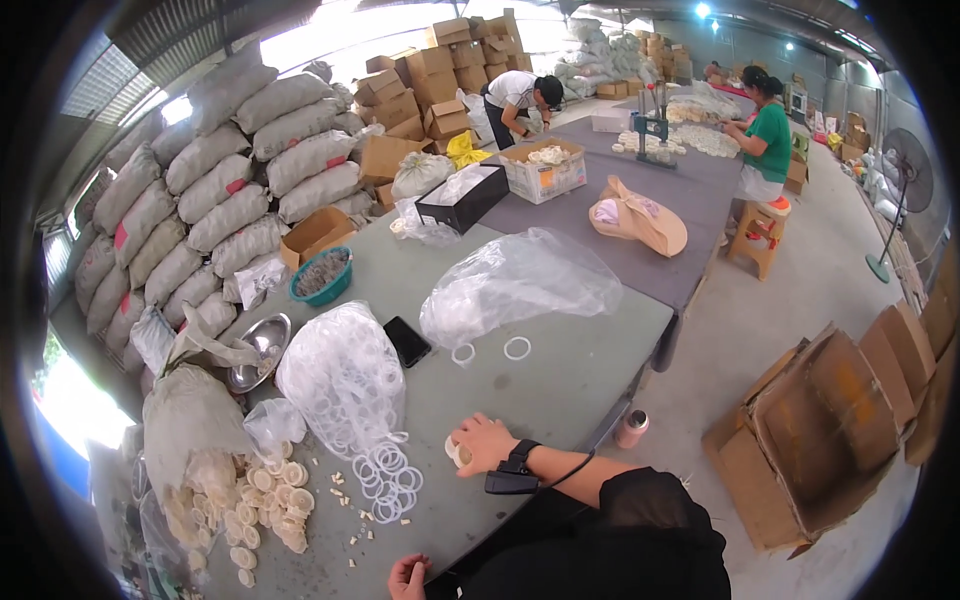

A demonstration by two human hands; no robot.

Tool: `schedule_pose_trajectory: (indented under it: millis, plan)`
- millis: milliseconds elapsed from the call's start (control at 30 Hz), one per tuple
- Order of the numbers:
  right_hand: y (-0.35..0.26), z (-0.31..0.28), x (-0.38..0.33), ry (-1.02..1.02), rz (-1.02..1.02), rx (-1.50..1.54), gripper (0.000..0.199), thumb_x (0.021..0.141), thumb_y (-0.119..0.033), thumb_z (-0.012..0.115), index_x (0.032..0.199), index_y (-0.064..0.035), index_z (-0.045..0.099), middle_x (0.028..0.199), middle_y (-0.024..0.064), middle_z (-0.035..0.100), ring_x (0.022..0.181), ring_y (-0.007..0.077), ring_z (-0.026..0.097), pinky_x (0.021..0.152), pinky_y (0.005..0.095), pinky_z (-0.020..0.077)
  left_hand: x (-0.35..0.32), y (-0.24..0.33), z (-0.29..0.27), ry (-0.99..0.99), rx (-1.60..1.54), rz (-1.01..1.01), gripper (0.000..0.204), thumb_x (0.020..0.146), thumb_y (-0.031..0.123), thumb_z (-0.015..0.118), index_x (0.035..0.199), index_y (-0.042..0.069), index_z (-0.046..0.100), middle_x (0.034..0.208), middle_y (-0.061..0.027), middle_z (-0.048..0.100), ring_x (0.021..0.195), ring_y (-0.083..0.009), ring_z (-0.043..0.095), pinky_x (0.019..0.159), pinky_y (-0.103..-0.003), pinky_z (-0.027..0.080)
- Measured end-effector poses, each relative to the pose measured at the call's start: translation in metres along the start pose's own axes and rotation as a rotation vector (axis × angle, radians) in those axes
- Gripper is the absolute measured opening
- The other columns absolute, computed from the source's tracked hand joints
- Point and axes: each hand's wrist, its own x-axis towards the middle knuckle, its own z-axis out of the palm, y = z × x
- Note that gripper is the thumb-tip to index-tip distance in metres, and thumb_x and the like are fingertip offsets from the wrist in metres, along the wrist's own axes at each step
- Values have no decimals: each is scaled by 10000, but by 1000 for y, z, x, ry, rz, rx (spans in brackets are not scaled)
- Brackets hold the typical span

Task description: The person is assembling small white plastic rings and components at a workstation.

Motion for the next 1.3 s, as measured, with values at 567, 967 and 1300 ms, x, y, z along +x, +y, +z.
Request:
schedule_pose_trajectory:
  millis: [567,967,1300]
  plan:
    - [3,21,3,-33,-84,-142,681,543,-374,671,1130,-126,433,1047,91,479,1018,269,416,745,467,394,-3,-4,8,134,42,39,168,832,116,531,923,-16,580,858,-74,594,784,-135,536,720,-250,433]
    - [-48,14,-4,189,-311,318,508,547,-320,677,931,-44,490,958,125,485,886,308,478,743,412,373,27,7,15,-48,-538,90,537,814,274,541,1250,60,313,1149,-122,443,1037,-221,469,814,-357,432]
    - [-133,65,-18,41,-449,512,747,646,-364,626,1246,-58,305,1232,161,359,1163,300,324,921,457,245,56,3,21,-8,-1047,0,538,862,449,336,1284,116,312,1233,-75,414,1122,-237,415,925,-371,344]
